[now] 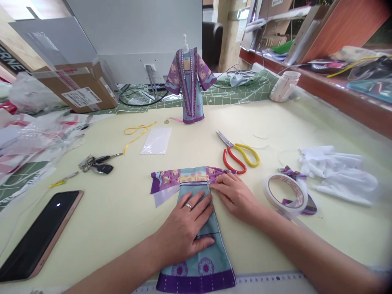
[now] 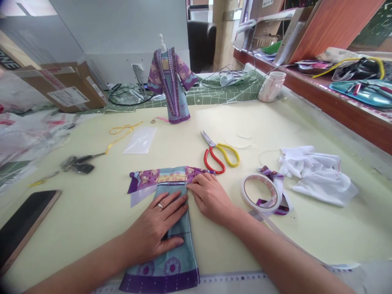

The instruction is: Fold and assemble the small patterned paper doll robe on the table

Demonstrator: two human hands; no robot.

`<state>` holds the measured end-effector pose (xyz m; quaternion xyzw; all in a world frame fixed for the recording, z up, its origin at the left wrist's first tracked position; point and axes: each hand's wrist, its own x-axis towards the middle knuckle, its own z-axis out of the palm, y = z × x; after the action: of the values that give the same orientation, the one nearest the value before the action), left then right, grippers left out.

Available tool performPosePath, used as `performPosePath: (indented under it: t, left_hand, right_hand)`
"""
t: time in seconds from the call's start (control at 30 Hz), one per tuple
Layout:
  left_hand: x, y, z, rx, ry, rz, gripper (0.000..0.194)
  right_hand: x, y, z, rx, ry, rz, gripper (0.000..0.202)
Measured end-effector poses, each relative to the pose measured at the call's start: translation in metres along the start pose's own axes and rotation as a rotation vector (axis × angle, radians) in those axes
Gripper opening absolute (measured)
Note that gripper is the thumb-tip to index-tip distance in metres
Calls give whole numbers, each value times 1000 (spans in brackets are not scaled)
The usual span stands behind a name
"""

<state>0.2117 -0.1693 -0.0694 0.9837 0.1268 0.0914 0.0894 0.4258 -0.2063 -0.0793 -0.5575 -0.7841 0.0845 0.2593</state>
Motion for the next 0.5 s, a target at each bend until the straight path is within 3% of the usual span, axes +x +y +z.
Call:
performPosePath:
  t: [0.17,0.33,0.4,0.5]
  left_hand:
    - [-1,-2,-2,-53,65,19,56]
    - [10,-20,-7,-166,282,-117,23]
    - [19,-29,-8,-182,269,-140,20]
    - [33,-38,-7,-177,154,-140,20]
  right_hand:
    - [1,0,3,59,20,17,25]
    - [1,-1,3,64,29,26,25]
    - [1,-2,3,50,36,23,26]
    - [-1,-2,3,33,47,18,27]
